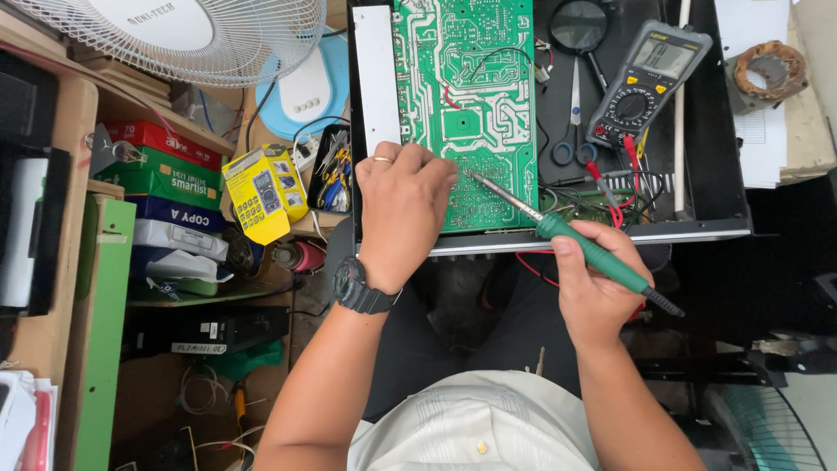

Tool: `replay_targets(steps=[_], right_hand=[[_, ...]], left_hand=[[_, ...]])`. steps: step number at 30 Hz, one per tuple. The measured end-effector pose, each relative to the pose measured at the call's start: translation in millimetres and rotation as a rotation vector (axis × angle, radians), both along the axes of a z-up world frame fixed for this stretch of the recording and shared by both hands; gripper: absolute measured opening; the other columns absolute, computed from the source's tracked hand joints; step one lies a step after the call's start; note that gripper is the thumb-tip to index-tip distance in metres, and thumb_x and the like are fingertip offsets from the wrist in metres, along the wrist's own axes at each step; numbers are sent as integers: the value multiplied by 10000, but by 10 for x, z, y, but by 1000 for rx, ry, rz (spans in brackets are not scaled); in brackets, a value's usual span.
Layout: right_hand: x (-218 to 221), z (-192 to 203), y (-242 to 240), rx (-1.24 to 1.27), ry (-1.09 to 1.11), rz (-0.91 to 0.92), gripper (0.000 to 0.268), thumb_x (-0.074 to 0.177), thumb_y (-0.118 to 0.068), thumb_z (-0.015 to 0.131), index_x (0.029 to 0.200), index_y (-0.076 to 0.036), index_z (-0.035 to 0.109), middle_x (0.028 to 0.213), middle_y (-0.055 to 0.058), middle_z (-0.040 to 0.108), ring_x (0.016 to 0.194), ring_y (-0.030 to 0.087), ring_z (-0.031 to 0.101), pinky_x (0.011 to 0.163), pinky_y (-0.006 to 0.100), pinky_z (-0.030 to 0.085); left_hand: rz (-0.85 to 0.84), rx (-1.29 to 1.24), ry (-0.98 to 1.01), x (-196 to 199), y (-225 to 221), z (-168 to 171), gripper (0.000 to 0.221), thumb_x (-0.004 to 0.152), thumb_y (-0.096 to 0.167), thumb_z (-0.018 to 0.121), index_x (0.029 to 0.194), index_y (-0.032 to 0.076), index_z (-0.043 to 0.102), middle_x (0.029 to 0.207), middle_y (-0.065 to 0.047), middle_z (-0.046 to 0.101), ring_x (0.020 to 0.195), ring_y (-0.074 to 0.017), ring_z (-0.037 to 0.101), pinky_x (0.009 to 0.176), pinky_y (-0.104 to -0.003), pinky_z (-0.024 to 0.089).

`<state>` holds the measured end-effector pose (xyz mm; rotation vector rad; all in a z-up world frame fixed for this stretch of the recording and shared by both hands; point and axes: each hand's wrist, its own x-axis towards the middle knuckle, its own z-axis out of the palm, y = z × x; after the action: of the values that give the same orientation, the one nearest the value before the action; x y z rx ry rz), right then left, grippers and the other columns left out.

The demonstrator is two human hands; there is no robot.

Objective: Desoldering electronic components from a circuit board using a soldering iron and a manual desoldering pump.

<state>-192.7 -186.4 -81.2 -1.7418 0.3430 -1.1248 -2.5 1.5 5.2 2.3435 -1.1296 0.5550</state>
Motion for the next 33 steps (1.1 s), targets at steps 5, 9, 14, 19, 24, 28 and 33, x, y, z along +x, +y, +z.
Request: replay_targets(steps=[5,9,14,19,24,28,33], right_hand=[[-31,-93,21,83,-26,-8,259,1103,5,862,1252,186,752,999,322,796,883,370,836,748,418,698],[-60,-125,13,201,-79,10,267,1129,-22,813,1284,173,715,982,339,791,877,384,838,736,424,718],[-178,26,-24,219,-140,-30,248,1135,-16,811,1258,168,700,995,356,779,855,393,841,704,440,725],[-274,200,-61,322,-58,-162,218,1151,-106,792,1278,50,710,1122,220,726,915,342,836,750,369,743],[-363,280,-177,308,-21,-205,176,1176,-67,741,1305,42,694,1092,228,718,886,334,826,776,380,736],[-393,249,-312,274,-69,-227,210,1183,-107,764,1313,42,694,1103,236,720,882,341,825,760,389,719],[-470,252,-445,272,-132,-257,241,1171,-135,778,1308,38,680,1182,222,704,864,322,799,727,374,710]], left_hand=[[-37,-100,102,118,39,-1,88,1103,120,800,1067,131,879,953,-32,657,966,-269,657,861,-416,505],[-38,-154,77,218,16,81,95,1104,73,768,1088,79,862,950,-19,572,937,-309,647,819,-416,546],[33,-78,10,386,-66,24,57,1030,117,825,1065,102,867,880,-68,677,898,-327,712,810,-447,582],[75,14,46,513,-188,-53,139,1036,63,677,930,46,766,791,-145,741,721,-425,601,862,-550,515],[162,23,78,532,-207,-139,171,1025,131,802,1190,88,787,1060,-142,724,1000,-409,670,780,-541,587],[128,12,71,513,-189,-127,191,1061,148,796,1233,68,819,1081,-155,750,1021,-422,676,833,-543,588],[118,-20,79,457,-149,-106,172,1078,171,797,1223,79,798,1050,-161,719,982,-438,655,793,-570,556]])
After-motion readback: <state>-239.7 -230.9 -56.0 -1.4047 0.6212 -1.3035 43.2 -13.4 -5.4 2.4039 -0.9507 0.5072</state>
